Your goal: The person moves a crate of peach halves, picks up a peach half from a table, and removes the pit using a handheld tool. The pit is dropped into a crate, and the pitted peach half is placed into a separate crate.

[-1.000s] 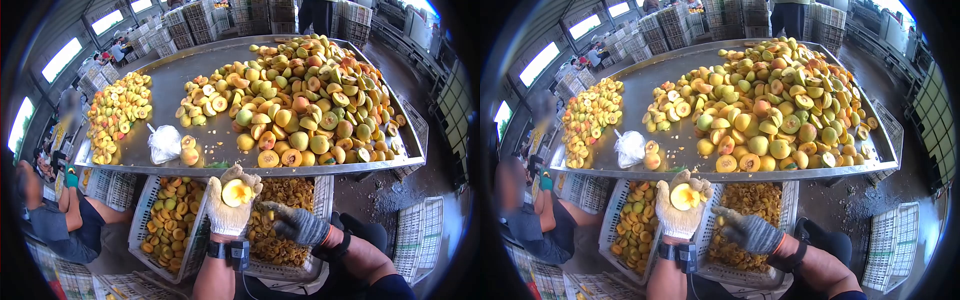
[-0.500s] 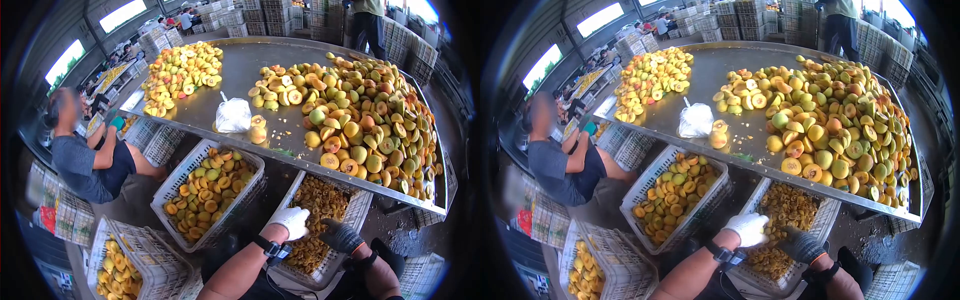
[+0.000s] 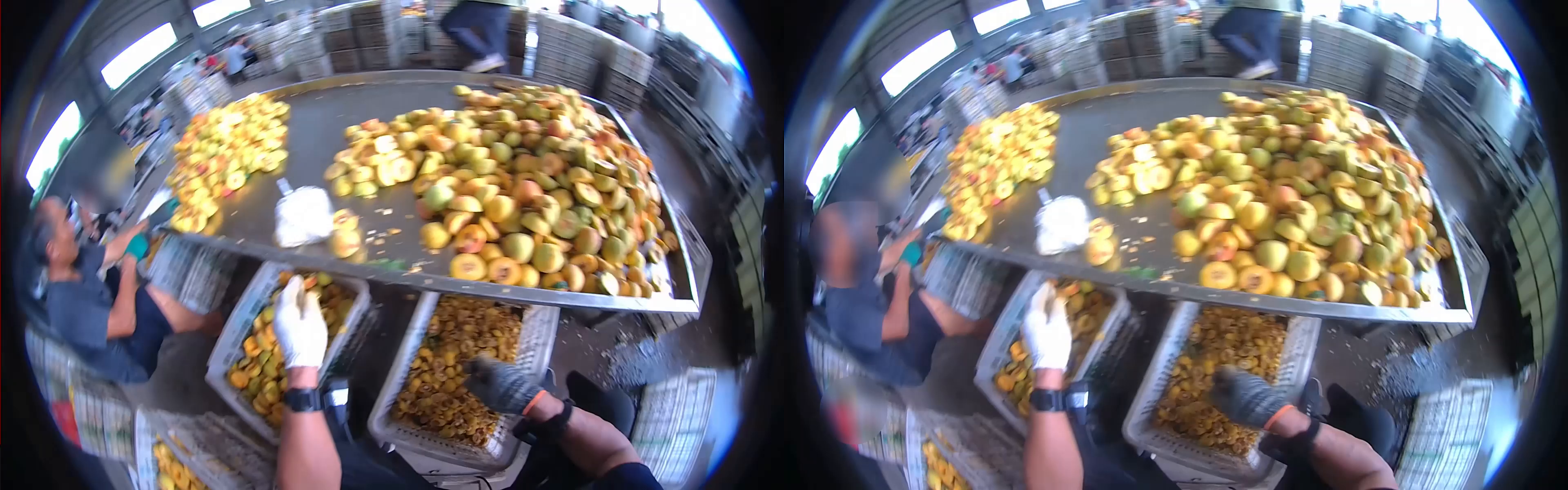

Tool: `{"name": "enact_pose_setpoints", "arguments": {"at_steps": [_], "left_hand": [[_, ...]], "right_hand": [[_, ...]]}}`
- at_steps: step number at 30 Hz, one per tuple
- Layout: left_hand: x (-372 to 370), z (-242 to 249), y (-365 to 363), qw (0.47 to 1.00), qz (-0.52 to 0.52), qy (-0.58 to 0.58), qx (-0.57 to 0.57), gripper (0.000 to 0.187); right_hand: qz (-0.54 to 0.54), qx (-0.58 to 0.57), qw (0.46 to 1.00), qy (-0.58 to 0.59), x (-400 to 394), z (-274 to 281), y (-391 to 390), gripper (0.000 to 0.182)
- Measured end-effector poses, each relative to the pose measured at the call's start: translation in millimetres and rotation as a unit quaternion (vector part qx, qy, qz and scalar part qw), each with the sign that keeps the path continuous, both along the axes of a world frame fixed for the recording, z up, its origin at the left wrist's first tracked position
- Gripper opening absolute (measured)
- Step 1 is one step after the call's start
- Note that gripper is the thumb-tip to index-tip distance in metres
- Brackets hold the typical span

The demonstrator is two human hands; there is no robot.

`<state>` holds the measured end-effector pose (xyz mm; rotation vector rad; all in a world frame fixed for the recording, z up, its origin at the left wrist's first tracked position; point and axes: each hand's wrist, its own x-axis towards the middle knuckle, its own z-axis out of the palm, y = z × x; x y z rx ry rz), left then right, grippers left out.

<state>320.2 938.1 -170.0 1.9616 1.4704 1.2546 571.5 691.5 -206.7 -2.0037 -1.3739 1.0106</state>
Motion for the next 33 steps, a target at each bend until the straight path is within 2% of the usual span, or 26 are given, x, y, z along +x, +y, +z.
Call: {"name": "enact_pose_setpoints", "arguments": {"at_steps": [1,2,5,6,7,9,10,11,12,13,15,17,19,21,22,23,25,26,27,29,30,31,32,33], "left_hand": [[6,-5,-5,0.999,-0.027,0.020,0.041,0.031],[22,1,-18,0.995,-0.089,0.020,0.030,0.031],[80,31,-62,0.961,-0.271,0.030,0.031,0.031],[104,48,-79,0.950,-0.313,-0.009,-0.012,0.031],[125,47,-83,0.940,-0.338,0.023,0.038,0.031],[171,60,-89,0.915,-0.388,0.095,0.055,0.030],[192,59,-87,0.908,-0.394,0.128,0.060,0.031],[214,54,-82,0.900,-0.399,0.162,0.066,0.033],[236,56,-80,0.892,-0.370,0.256,0.039,0.039],[258,62,-78,0.859,-0.355,0.367,-0.050,0.049],[283,47,-75,0.831,-0.317,0.453,-0.064,0.054],[301,46,-82,0.838,-0.268,0.470,-0.070,0.058],[313,40,-80,0.824,-0.277,0.484,-0.101,0.058],[316,29,-76,0.840,-0.247,0.472,-0.103,0.059],[312,35,-81,0.851,-0.248,0.454,-0.091,0.056],[307,42,-84,0.850,-0.248,0.456,-0.086,0.056],[290,55,-83,0.895,-0.335,0.246,-0.162,0.044],[277,29,-68,0.880,-0.397,0.051,-0.257,0.038],[264,39,-74,0.797,-0.402,-0.151,-0.425,0.040],[238,58,-89,0.636,-0.468,-0.354,-0.501,0.045],[227,66,-94,0.614,-0.484,-0.348,-0.518,0.045],[219,67,-98,0.593,-0.509,-0.355,-0.514,0.044],[214,64,-102,0.716,-0.502,-0.253,-0.413,0.045],[210,59,-108,0.814,-0.477,-0.144,-0.297,0.046]], "right_hand": [[0.034,-0.007,0.999,-0.013,-1,10,3,0.033],[0.070,-0.012,0.997,-0.022,-1,18,6,0.035],[0.024,-0.027,0.999,-0.020,-1,51,2,0.034],[0.030,-0.020,0.999,-0.013,2,55,2,0.041],[0.019,-0.019,1.000,-0.008,3,54,-2,0.041],[-0.005,0.057,0.996,-0.061,7,49,-12,0.045],[0.008,0.047,0.996,-0.079,11,31,-16,0.053],[0.001,0.052,0.996,-0.078,11,17,-20,0.053],[-0.006,0.045,0.996,-0.079,11,6,-23,0.051],[-0.016,0.037,0.996,-0.082,14,6,-26,0.048],[-0.023,0.041,0.996,-0.079,25,18,-32,0.045],[0.014,0.037,0.997,-0.072,40,36,-35,0.034],[0.007,0.025,0.998,-0.049,56,52,-36,0.030],[-0.025,0.038,0.999,-0.029,67,59,-39,0.032],[-0.067,0.065,0.995,0.022,72,61,-40,0.033],[-0.070,0.070,0.995,0.023,79,60,-40,0.033],[-0.107,0.114,0.982,0.108,90,57,-39,0.031],[-0.134,0.191,0.956,0.178,91,58,-40,0.030],[-0.130,0.194,0.955,0.181,94,64,-41,0.030],[-0.166,0.203,0.922,0.285,101,84,-41,0.034],[-0.159,0.163,0.907,0.355,105,90,-41,0.032],[-0.146,0.146,0.905,0.372,104,105,-44,0.029],[-0.150,0.137,0.899,0.388,100,106,-41,0.033],[-0.155,0.130,0.893,0.401,97,106,-37,0.037]]}}
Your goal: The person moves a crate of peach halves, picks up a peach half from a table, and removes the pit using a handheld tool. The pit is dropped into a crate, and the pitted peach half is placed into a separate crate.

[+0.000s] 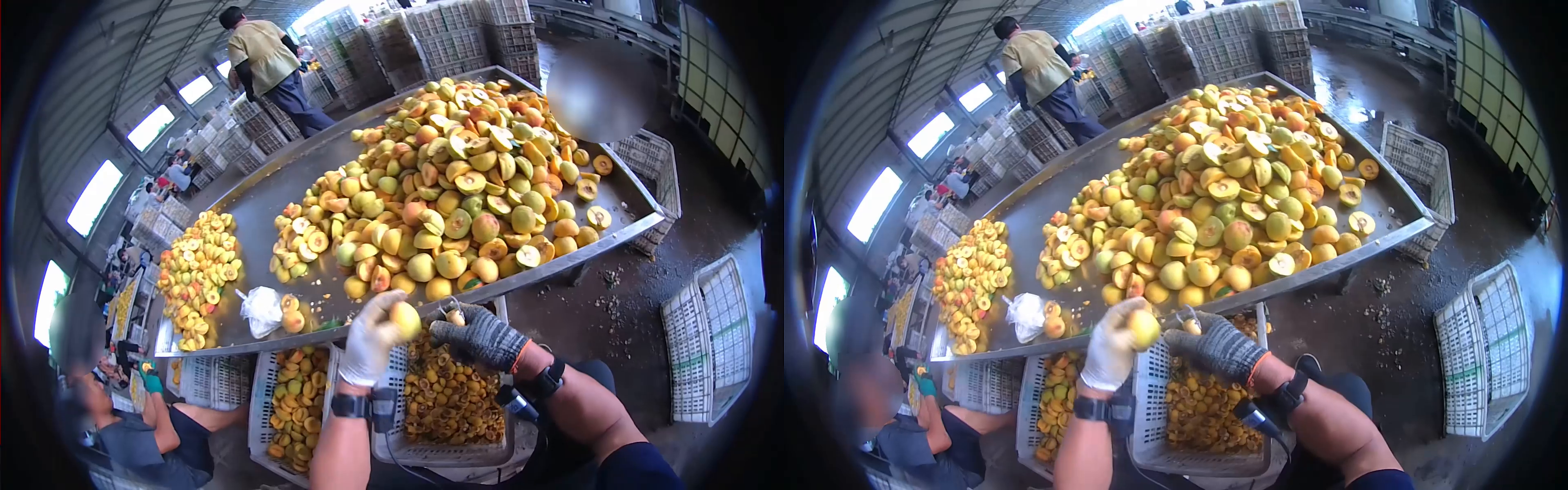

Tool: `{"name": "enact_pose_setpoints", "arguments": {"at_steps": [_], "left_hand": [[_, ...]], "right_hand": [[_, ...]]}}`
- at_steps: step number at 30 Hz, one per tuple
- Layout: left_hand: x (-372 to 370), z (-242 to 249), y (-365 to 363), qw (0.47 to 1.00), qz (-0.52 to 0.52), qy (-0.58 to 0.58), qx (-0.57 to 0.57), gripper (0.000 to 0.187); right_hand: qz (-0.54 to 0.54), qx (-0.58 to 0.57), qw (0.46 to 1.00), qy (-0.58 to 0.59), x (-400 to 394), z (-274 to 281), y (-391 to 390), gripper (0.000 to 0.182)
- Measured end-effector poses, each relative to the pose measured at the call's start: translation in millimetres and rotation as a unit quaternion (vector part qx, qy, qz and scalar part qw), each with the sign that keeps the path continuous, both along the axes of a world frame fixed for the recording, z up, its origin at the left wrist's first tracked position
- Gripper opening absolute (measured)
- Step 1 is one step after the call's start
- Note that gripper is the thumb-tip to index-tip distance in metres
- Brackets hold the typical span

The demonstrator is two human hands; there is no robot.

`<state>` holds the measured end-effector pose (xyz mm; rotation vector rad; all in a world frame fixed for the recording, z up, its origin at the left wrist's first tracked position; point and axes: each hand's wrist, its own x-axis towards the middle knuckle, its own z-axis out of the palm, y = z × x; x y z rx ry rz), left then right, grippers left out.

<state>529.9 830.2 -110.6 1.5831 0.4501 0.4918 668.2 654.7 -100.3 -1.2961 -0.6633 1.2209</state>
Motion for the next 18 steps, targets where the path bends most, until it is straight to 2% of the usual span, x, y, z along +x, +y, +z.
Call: {"name": "enact_pose_setpoints", "arguments": {"at_steps": [1,2,4,6,8,9,11,13,14,18], "left_hand": [[-6,10,-18,0.997,-0.019,-0.016,0.069,0.054],[-12,11,-27,0.966,-0.036,0.016,0.257,0.066],[-23,33,-41,0.924,-0.075,0.045,0.373,0.070],[-31,27,-39,0.926,-0.074,0.044,0.367,0.075],[-37,4,-33,0.938,0.038,-0.021,0.344,0.084],[-35,-6,-34,0.955,0.047,-0.100,0.274,0.093],[-38,-24,-33,0.988,0.017,-0.135,0.079,0.095],[-41,-26,-34,0.981,-0.023,-0.175,-0.075,0.092],[-43,-27,-35,0.976,-0.009,-0.199,-0.092,0.088],[-54,-39,-28,0.965,0.028,-0.220,-0.139,0.075]], "right_hand": [[0.000,-0.012,1.000,0.004,-3,2,3,0.041],[0.001,-0.023,1.000,0.008,-7,2,6,0.045],[0.045,-0.033,0.997,-0.051,-13,-24,21,0.056],[0.066,-0.035,0.996,-0.050,-18,-37,29,0.054],[0.048,-0.055,0.996,0.048,-25,-3,23,0.046],[0.009,0.016,0.996,0.092,-32,-6,27,0.040],[-0.014,0.050,0.990,0.131,-41,-14,34,0.038],[0.002,0.051,0.989,0.138,-49,-16,37,0.036],[-0.009,0.077,0.992,0.103,-55,-24,44,0.036],[0.036,0.039,0.995,0.086,-61,-14,53,0.033]]}}
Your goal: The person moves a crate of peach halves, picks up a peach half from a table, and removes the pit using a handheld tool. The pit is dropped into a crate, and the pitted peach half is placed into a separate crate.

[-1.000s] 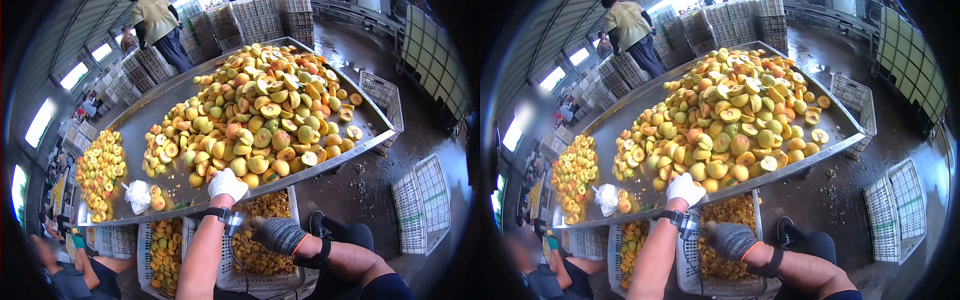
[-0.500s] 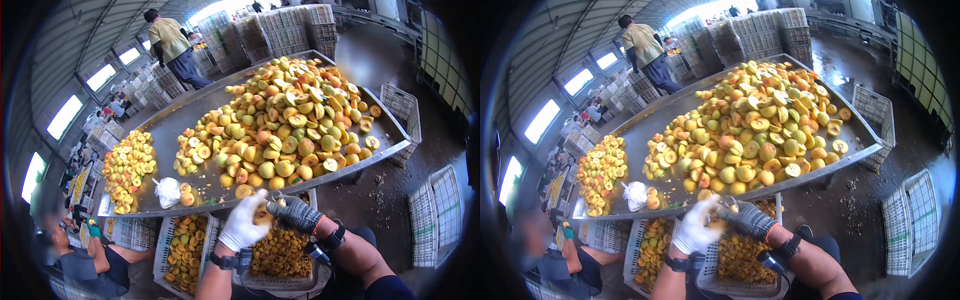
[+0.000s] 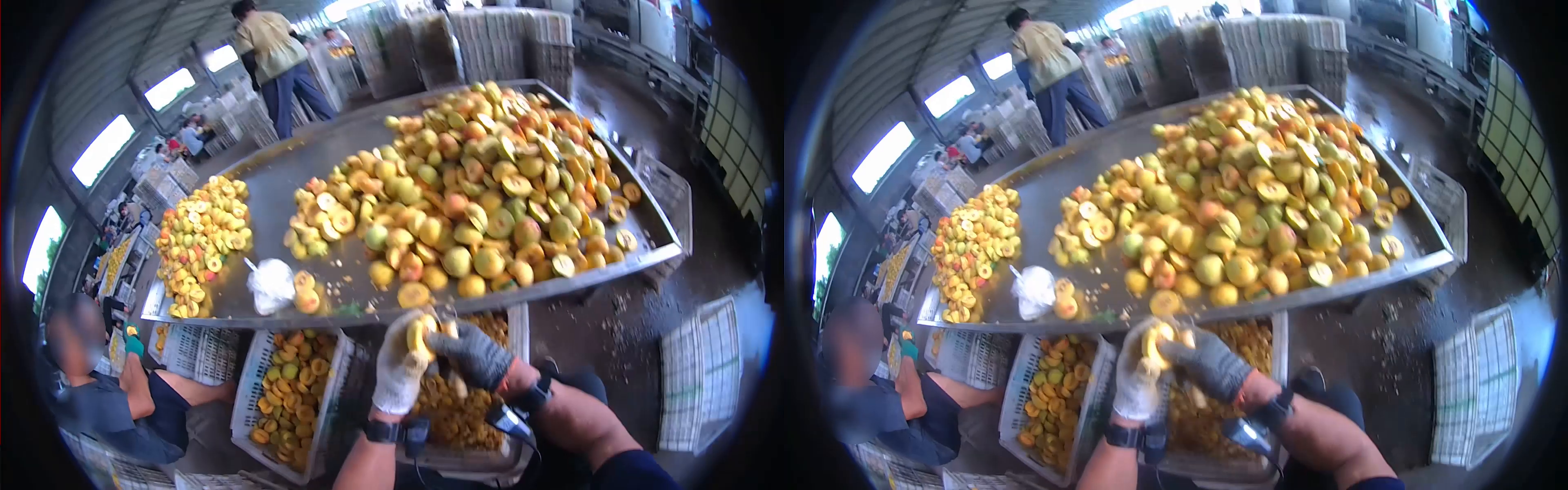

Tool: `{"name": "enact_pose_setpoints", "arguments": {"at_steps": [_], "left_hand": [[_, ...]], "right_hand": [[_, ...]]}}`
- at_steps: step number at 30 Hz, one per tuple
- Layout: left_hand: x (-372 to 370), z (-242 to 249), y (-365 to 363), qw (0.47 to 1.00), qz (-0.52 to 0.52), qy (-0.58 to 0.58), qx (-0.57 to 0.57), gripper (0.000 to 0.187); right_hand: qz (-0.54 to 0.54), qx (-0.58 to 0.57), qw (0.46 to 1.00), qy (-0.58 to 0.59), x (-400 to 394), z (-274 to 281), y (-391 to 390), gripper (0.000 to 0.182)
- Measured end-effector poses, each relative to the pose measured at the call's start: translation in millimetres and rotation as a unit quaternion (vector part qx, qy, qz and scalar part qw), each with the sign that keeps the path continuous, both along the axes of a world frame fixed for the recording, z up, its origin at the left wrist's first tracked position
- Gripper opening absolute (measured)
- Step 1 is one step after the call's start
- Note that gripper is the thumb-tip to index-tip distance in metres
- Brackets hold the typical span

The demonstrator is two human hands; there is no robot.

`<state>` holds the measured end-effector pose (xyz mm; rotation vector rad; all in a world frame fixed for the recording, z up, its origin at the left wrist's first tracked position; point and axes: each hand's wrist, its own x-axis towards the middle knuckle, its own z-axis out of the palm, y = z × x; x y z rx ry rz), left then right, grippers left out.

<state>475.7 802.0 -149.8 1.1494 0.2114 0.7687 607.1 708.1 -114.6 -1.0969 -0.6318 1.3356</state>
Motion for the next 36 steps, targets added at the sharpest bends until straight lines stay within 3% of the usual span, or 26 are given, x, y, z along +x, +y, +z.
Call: {"name": "enact_pose_setpoints", "arguments": {"at_steps": [2,4,6,8,9,12,13,16,18,20,21,23,28,30,31,34,36], "left_hand": [[-6,-11,9,0.998,0.003,0.009,-0.063,0.064],[-6,-21,20,0.986,-0.004,-0.043,-0.162,0.058],[-9,-18,25,0.994,0.031,-0.007,-0.103,0.055],[-16,-15,36,0.977,0.046,-0.079,-0.192,0.064],[-17,2,37,0.970,0.050,-0.110,-0.213,0.053],[-31,1,49,0.954,0.017,-0.155,-0.256,0.055],[-32,2,51,0.955,0.024,-0.150,-0.254,0.053],[-30,11,44,0.951,0.056,-0.154,-0.261,0.053],[-28,15,40,0.957,0.105,-0.067,-0.260,0.051],[-25,13,40,0.958,0.095,-0.055,-0.267,0.050],[-23,11,40,0.959,0.087,-0.054,-0.265,0.049],[-21,11,39,0.960,0.096,-0.043,-0.260,0.049],[-14,4,38,0.977,0.097,-0.023,-0.189,0.047],[-13,3,37,0.979,0.087,-0.026,-0.181,0.048],[-12,2,36,0.982,0.078,-0.028,-0.171,0.049],[-6,-1,30,0.972,0.063,-0.075,-0.213,0.046],[-5,1,28,0.973,0.066,-0.067,-0.209,0.045]], "right_hand": [[0.043,-0.073,0.995,-0.049,1,1,6,0.034],[0.040,-0.030,0.996,-0.080,-7,-3,11,0.034],[0.094,-0.085,0.987,-0.099,-1,1,9,0.035],[-0.021,-0.066,0.987,-0.146,-7,-22,15,0.035],[-0.021,-0.143,0.979,-0.145,-7,-4,15,0.037],[0.051,-0.089,0.968,-0.227,-2,-22,15,0.040],[0.038,-0.067,0.986,-0.150,-8,-21,13,0.037],[0.006,0.000,0.997,-0.075,-18,-11,8,0.034],[0.031,-0.033,0.983,-0.180,-15,2,6,0.033],[-0.008,0.069,0.942,-0.330,-19,0,7,0.034],[-0.010,0.060,0.941,-0.332,-20,-4,8,0.034],[-0.069,0.171,0.873,-0.451,-23,-11,11,0.036],[-0.075,0.213,0.853,-0.470,-26,-11,10,0.040],[-0.084,0.133,0.845,-0.512,-29,-14,8,0.041],[-0.104,0.146,0.820,-0.543,-29,-16,10,0.042],[-0.080,0.088,0.825,-0.553,-33,-9,10,0.044],[-0.095,0.107,0.817,-0.559,-37,-13,11,0.047]]}}
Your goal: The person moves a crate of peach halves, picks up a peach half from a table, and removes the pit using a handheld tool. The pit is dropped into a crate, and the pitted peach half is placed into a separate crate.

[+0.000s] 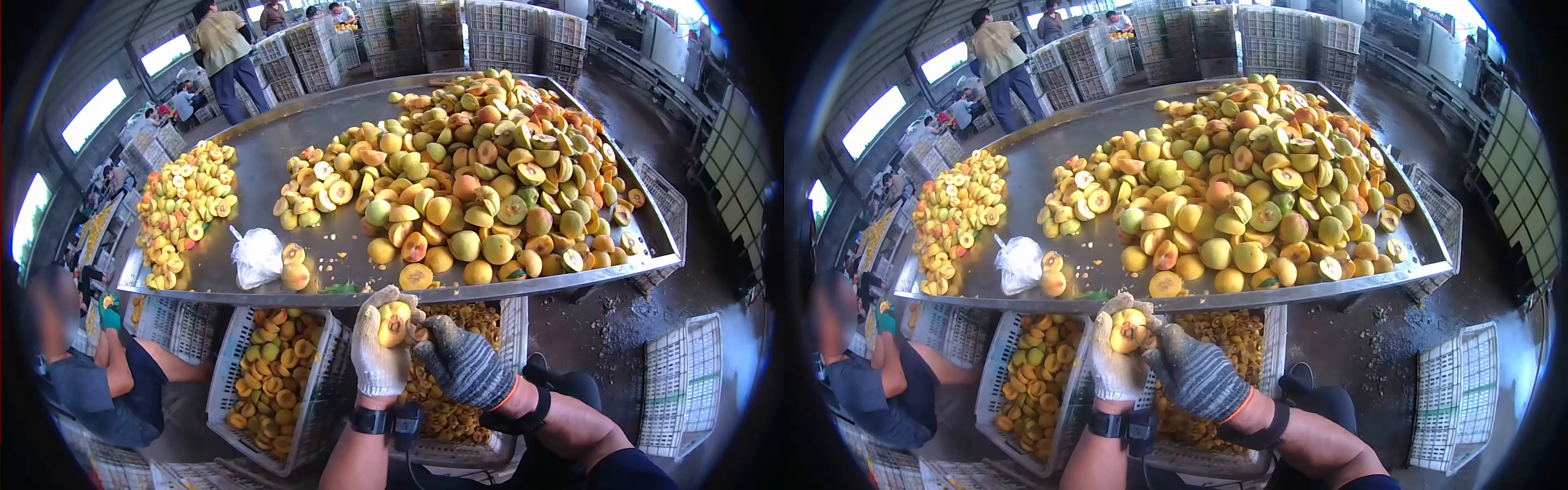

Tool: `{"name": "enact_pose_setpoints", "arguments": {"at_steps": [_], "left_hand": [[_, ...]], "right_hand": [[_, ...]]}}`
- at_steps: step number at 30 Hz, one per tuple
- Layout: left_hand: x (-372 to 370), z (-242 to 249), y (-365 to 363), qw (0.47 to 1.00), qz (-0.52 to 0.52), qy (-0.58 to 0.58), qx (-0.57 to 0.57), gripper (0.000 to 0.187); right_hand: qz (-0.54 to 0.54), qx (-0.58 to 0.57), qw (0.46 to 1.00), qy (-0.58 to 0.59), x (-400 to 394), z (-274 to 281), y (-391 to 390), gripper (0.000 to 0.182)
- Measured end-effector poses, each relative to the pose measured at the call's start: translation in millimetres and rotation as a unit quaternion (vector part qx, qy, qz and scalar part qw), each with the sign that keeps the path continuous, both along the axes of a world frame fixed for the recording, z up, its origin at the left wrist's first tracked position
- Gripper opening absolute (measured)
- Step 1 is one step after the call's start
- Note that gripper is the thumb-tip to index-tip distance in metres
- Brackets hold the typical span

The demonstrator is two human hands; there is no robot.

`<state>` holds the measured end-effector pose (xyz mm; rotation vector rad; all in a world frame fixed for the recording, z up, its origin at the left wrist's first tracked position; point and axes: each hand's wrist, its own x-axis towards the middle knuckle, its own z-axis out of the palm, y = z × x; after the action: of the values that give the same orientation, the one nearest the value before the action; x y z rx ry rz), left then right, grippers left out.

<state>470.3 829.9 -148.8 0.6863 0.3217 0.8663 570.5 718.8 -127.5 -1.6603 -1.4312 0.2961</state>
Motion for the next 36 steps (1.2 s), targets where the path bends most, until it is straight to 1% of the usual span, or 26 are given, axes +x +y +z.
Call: {"name": "enact_pose_setpoints", "arguments": {"at_steps": [2,4,6,10,16,17,18,24,26,28,31,32,33,34,36], "left_hand": [[-2,1,-1,1.000,0.003,0.010,0.003,0.044],[-3,2,-1,0.999,-0.019,-0.006,-0.028,0.043],[-2,-3,-1,1.000,-0.022,-0.008,-0.021,0.042],[-3,-9,2,0.999,-0.028,-0.017,-0.020,0.042],[-4,-7,2,0.999,-0.018,-0.015,-0.025,0.041],[-4,-7,2,0.999,-0.018,-0.014,-0.024,0.041],[-3,-7,1,1.000,-0.005,-0.004,-0.011,0.040],[1,-12,1,1.000,0.024,0.007,0.005,0.039],[0,-13,1,0.999,0.034,0.008,0.015,0.038],[-1,-15,1,0.993,0.077,0.053,0.069,0.036],[-2,-15,3,0.990,0.074,0.070,0.101,0.035],[-2,-13,4,0.990,0.074,0.069,0.100,0.035],[-4,-10,4,0.994,0.060,0.050,0.073,0.034],[-5,-9,3,0.997,0.046,0.031,0.045,0.032],[-4,-13,6,0.997,0.045,0.047,0.037,0.031]], "right_hand": [[-0.010,-0.001,1.000,-0.019,-5,-2,2,0.050],[-0.006,0.010,1.000,0.003,-8,-6,6,0.052],[-0.022,-0.021,0.999,-0.027,-12,0,6,0.039],[-0.027,-0.042,0.998,-0.040,-15,-6,11,0.040],[-0.039,-0.012,0.997,-0.059,-20,-10,15,0.040],[-0.041,-0.035,0.997,-0.054,-21,-8,16,0.041],[-0.042,-0.058,0.996,-0.049,-21,-7,16,0.042],[-0.058,-0.040,0.997,-0.017,-25,-11,20,0.043],[-0.067,-0.061,0.996,-0.015,-31,-13,22,0.043],[-0.075,-0.083,0.994,-0.013,-34,-16,23,0.043],[-0.073,-0.081,0.994,-0.022,-33,-17,23,0.040],[-0.050,-0.082,0.995,-0.011,-30,-12,23,0.038],[-0.028,-0.083,0.996,0.000,-28,-8,22,0.036],[-0.028,-0.084,0.996,0.000,-25,-5,21,0.036],[0.001,-0.089,0.995,-0.039,-18,0,19,0.033]]}}
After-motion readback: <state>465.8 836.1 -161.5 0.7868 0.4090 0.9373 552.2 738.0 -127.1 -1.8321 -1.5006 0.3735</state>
